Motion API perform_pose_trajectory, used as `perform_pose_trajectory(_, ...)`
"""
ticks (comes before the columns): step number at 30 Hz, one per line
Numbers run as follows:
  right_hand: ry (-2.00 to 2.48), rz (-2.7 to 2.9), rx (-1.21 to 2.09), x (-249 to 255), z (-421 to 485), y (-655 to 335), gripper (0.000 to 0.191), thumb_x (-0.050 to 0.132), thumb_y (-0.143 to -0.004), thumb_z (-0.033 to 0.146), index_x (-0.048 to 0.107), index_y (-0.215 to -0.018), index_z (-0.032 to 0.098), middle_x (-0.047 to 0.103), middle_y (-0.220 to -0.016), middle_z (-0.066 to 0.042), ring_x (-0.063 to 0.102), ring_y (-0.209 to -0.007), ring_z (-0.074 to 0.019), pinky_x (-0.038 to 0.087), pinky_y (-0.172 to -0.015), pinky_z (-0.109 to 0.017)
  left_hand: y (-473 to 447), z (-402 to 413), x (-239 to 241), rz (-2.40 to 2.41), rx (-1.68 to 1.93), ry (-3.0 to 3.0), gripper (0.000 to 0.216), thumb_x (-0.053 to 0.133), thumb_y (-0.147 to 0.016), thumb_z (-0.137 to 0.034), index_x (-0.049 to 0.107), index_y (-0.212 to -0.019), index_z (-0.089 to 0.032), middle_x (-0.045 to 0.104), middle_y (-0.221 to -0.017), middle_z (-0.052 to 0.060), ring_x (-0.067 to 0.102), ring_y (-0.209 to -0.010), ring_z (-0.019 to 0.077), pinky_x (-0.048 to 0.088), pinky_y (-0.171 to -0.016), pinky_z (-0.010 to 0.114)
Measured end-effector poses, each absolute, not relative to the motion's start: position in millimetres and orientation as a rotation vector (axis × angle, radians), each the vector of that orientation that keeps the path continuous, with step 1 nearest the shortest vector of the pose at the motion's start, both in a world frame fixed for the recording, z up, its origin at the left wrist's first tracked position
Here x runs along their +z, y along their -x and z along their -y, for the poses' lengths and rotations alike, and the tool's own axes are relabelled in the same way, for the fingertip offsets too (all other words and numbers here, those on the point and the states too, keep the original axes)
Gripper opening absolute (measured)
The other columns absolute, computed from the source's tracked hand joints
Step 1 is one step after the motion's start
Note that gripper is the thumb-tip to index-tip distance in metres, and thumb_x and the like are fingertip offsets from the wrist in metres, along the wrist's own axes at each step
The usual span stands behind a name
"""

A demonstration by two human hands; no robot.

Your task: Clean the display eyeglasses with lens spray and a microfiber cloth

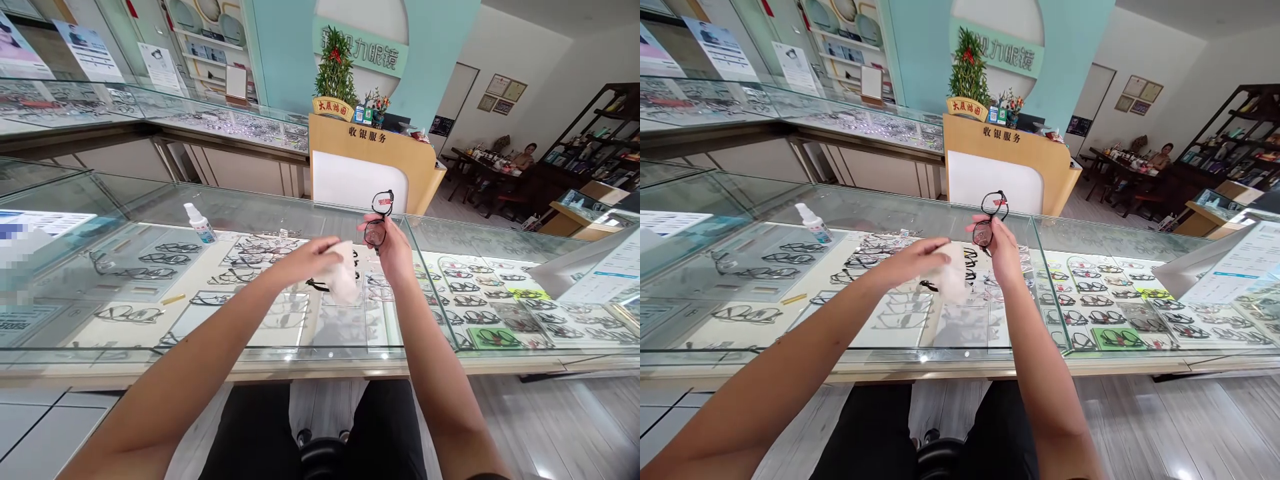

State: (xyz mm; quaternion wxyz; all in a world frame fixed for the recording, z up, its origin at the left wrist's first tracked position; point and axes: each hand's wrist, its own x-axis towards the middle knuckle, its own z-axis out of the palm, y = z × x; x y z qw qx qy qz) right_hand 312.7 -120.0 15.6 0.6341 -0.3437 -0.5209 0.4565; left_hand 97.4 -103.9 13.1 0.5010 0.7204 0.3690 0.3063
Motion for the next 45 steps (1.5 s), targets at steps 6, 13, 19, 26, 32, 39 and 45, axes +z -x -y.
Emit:
perform_pose_trajectory(6,0.747,1.221,1.13,15.1,121.8,-311.5,0.045,0.065,-0.098,0.066,0.08,-0.105,0.024,0.08,-0.097,-0.007,0.063,-0.077,-0.0204,0.052,-0.074,-0.035,-88.2,93.4,19.4,-1.059,1.128,-1.533,0.031,0.074,-0.086,-0.05,0.07,-0.095,-0.021,0.061,-0.077,-0.002,0.055,-0.068,0.015,0.039,-0.059,0.025)
perform_pose_trajectory(13,0.791,1.298,1.191,13.7,123.2,-307.4,0.048,0.067,-0.095,0.069,0.083,-0.1,0.024,0.079,-0.099,-0.007,0.065,-0.08,-0.0213,0.055,-0.078,-0.037,-93.3,92.7,9.5,-1.059,1.234,-1.681,0.051,0.073,-0.089,-0.07,0.074,-0.099,-0.02,0.067,-0.081,0.001,0.057,-0.068,0.0167,0.041,-0.058,0.026)
perform_pose_trajectory(19,0.712,1.309,1.272,12.0,124.0,-302.4,0.04,0.069,-0.096,0.06,0.083,-0.095,0.023,0.079,-0.094,-0.005,0.064,-0.08,-0.0199,0.056,-0.081,-0.035,-98.8,99.2,10.8,-1.021,1.212,-1.806,0.057,0.071,-0.09,-0.072,0.08,-0.103,-0.017,0.073,-0.088,0.005,0.063,-0.078,0.0202,0.046,-0.066,0.028)
perform_pose_trajectory(26,0.795,1.31,1.262,11.7,124.2,-301.3,0.045,0.073,-0.091,0.065,0.081,-0.094,0.021,0.078,-0.096,-0.006,0.063,-0.081,-0.02,0.055,-0.084,-0.035,-100.5,100.9,10.8,-0.999,1.234,-1.835,0.061,0.07,-0.092,-0.073,0.082,-0.108,-0.015,0.077,-0.095,0.008,0.066,-0.085,0.0222,0.049,-0.071,0.029)
perform_pose_trajectory(32,0.729,1.32,1.278,12.1,124.6,-300.5,0.041,0.071,-0.094,0.061,0.082,-0.093,0.021,0.078,-0.093,-0.004,0.061,-0.078,-0.0181,0.056,-0.082,-0.033,-100.4,100.1,9.4,-0.982,1.235,-1.81,0.056,0.071,-0.093,-0.069,0.081,-0.105,-0.015,0.073,-0.089,0.006,0.062,-0.08,0.0195,0.044,-0.067,0.027)
perform_pose_trajectory(39,0.805,1.346,1.216,6.7,121.3,-303.4,0.045,0.066,-0.097,0.064,0.082,-0.1,0.022,0.076,-0.094,-0.005,0.065,-0.085,-0.0213,0.054,-0.084,-0.034,-97.1,93.3,8.1,-0.976,1.301,-1.642,0.047,0.076,-0.089,-0.063,0.071,-0.089,-0.017,0.06,-0.077,0.0,0.051,-0.068,0.0144,0.037,-0.06,0.026)
perform_pose_trajectory(45,0.811,1.378,1.231,5.3,121.2,-304.6,0.047,0.063,-0.099,0.066,0.082,-0.103,0.023,0.074,-0.089,-0.005,0.061,-0.079,-0.0207,0.048,-0.074,-0.034,-93.4,81.1,5.9,-0.899,1.365,-1.186,0.046,0.091,-0.075,-0.058,0.07,-0.089,-0.02,0.063,-0.08,-0.001,0.054,-0.069,0.0135,0.04,-0.061,0.025)
